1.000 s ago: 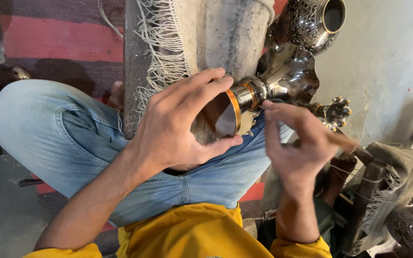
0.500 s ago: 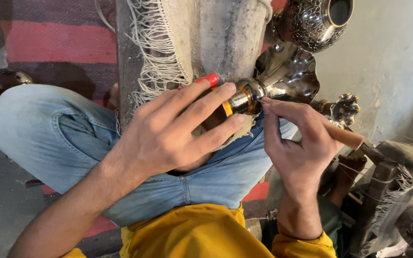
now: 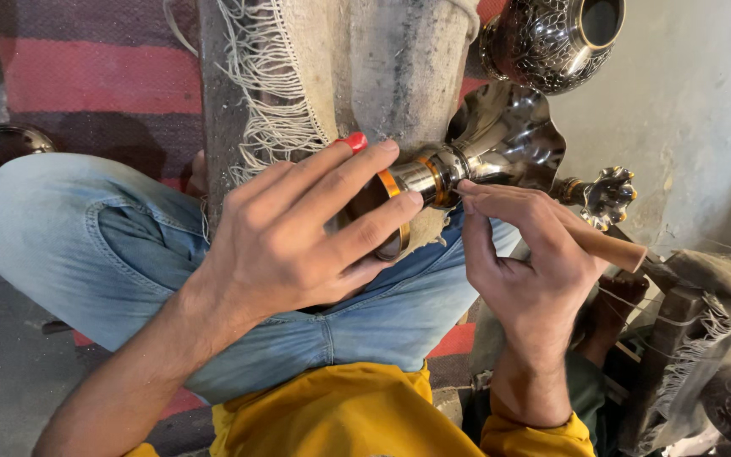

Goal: The person sits on the floor and uses a small hand tool to engrave or polish the surface of a shiny metal vessel. They rotate the vessel to access different areas and continue the detailed work on the neck and body of the object.

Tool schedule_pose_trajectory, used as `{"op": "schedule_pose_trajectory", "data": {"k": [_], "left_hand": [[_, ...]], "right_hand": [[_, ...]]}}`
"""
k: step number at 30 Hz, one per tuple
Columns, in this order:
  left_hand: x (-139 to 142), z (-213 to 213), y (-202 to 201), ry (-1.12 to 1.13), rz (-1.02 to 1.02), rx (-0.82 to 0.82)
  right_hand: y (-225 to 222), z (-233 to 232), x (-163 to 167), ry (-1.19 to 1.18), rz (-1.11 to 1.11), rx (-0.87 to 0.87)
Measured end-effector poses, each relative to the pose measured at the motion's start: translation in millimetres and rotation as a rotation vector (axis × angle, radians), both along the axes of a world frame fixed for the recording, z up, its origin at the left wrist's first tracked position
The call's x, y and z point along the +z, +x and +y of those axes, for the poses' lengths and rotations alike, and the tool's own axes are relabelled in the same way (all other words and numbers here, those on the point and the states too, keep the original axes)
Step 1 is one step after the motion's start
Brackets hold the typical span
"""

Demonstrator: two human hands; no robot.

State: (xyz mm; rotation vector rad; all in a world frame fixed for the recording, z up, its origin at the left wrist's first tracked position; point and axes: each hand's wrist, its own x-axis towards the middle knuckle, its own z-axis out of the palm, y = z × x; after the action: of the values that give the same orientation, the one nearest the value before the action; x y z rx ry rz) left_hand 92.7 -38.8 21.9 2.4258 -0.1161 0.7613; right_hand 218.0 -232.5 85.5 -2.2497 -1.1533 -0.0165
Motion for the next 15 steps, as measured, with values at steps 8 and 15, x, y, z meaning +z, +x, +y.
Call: {"op": "schedule_pose_trajectory", "data": {"k": [8,15], "left_hand": [[3.3,3.6,1.3,-0.131,0.033,-0.005],[-4.6,3.4,4.5,0.108,-0.065,0.005]], "right_hand": [[-0.1,-0.7,-2.4,0.009,-0.012,0.006],[-1.3,0.3,-6.1,0.049,-0.011,-0.008]]}}
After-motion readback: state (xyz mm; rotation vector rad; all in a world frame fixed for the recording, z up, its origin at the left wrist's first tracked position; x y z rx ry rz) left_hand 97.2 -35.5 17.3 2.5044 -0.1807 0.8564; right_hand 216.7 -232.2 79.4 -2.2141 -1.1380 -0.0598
